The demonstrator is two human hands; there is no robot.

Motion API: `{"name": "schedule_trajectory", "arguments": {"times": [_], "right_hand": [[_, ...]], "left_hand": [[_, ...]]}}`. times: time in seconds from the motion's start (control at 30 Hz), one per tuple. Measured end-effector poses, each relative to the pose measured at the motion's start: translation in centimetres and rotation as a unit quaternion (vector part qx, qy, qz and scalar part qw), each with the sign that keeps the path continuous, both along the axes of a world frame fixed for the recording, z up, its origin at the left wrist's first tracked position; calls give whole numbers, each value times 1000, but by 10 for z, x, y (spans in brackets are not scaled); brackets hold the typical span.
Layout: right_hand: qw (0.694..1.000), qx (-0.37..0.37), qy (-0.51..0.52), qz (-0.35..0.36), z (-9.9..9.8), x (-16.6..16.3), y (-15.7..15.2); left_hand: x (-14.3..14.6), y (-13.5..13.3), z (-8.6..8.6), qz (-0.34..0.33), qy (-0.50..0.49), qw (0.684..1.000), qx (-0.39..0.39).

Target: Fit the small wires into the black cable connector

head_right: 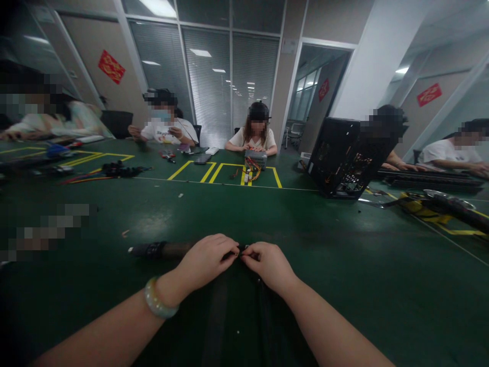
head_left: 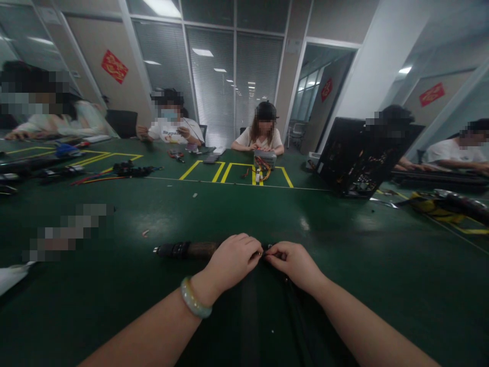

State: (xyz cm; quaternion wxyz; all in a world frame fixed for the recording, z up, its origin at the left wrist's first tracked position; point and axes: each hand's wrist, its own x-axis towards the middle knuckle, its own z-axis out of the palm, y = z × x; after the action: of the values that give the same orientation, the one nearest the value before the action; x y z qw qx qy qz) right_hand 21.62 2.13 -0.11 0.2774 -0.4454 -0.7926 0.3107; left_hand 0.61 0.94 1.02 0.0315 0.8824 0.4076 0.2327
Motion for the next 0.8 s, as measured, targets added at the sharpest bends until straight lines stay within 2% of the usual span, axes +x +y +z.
{"name": "schedule_trajectory", "arguments": {"times": [0.3, 0.8], "right_hand": [[1000, -12, -3, -2, 2, 1, -2], [1000, -12, -9, 0, 2, 1, -2]], "left_hand": [[2, -3, 2, 27, 12, 1000, -7], [2, -3, 2, 18, 13, 1000, -12]]}}
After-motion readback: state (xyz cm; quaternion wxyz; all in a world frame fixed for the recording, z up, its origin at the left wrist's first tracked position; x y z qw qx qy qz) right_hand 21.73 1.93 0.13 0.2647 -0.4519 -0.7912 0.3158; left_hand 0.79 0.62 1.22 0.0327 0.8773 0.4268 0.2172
